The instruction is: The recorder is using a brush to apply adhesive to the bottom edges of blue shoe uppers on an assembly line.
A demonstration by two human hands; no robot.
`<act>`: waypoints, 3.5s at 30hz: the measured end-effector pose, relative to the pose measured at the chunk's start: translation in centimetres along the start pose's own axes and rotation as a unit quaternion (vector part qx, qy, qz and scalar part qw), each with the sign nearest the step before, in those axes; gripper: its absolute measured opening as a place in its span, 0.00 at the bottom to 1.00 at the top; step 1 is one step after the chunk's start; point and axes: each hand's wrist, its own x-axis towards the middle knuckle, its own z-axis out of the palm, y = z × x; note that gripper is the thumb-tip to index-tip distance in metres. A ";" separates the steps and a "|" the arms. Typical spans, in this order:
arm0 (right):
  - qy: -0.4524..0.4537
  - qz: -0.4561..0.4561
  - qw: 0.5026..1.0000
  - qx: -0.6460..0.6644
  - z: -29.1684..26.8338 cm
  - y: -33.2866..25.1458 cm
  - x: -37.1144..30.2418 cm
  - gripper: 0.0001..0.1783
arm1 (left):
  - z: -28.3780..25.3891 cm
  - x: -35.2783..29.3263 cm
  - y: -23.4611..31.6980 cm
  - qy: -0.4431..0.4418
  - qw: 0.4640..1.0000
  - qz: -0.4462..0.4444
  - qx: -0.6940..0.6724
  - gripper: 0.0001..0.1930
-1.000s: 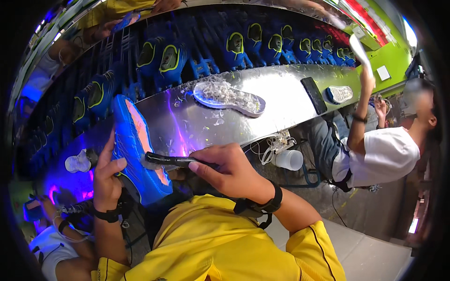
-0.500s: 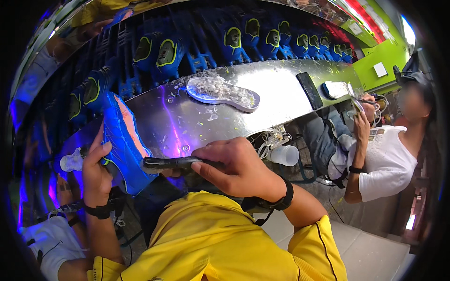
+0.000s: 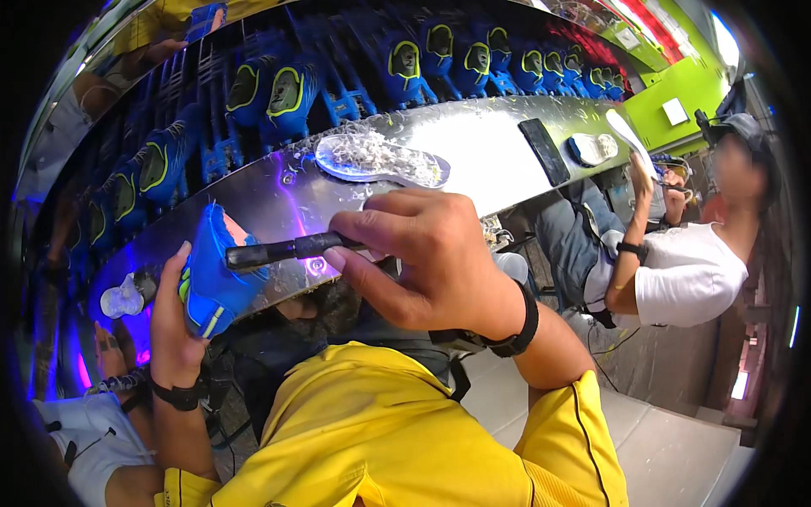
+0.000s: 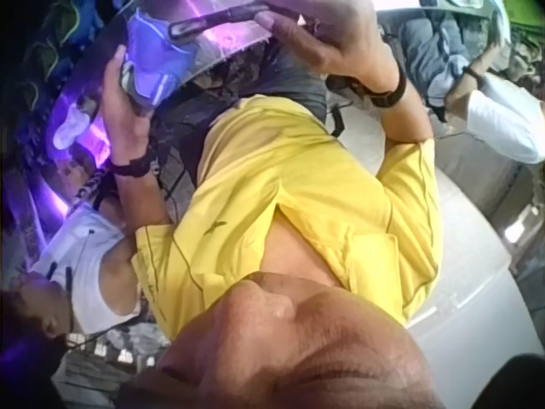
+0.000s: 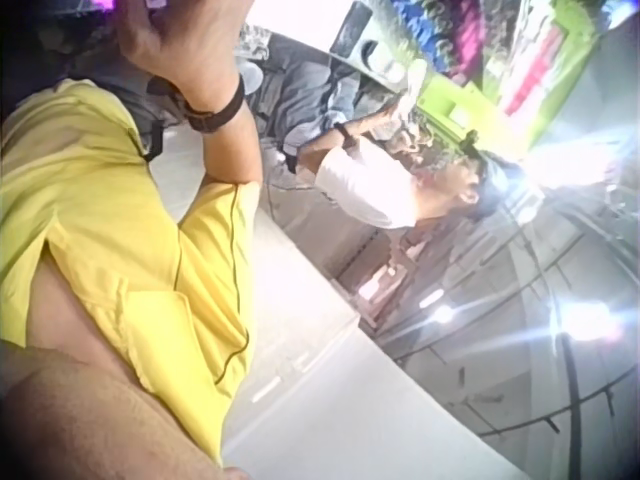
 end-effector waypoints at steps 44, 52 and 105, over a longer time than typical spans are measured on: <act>0.024 0.251 0.959 0.132 8.4 0.8 -5.3 0.12 | -5.9 3.6 -4.2 -0.298 0.947 -0.068 -0.095 0.40; 0.088 0.265 0.926 0.253 5.8 -1.2 -6.0 0.17 | -5.0 4.2 -1.7 -0.253 0.880 0.289 0.280 0.57; 0.091 0.039 0.991 -0.095 8.9 -2.3 -3.1 0.23 | -7.8 7.9 -5.4 -0.331 0.936 0.057 -0.101 0.51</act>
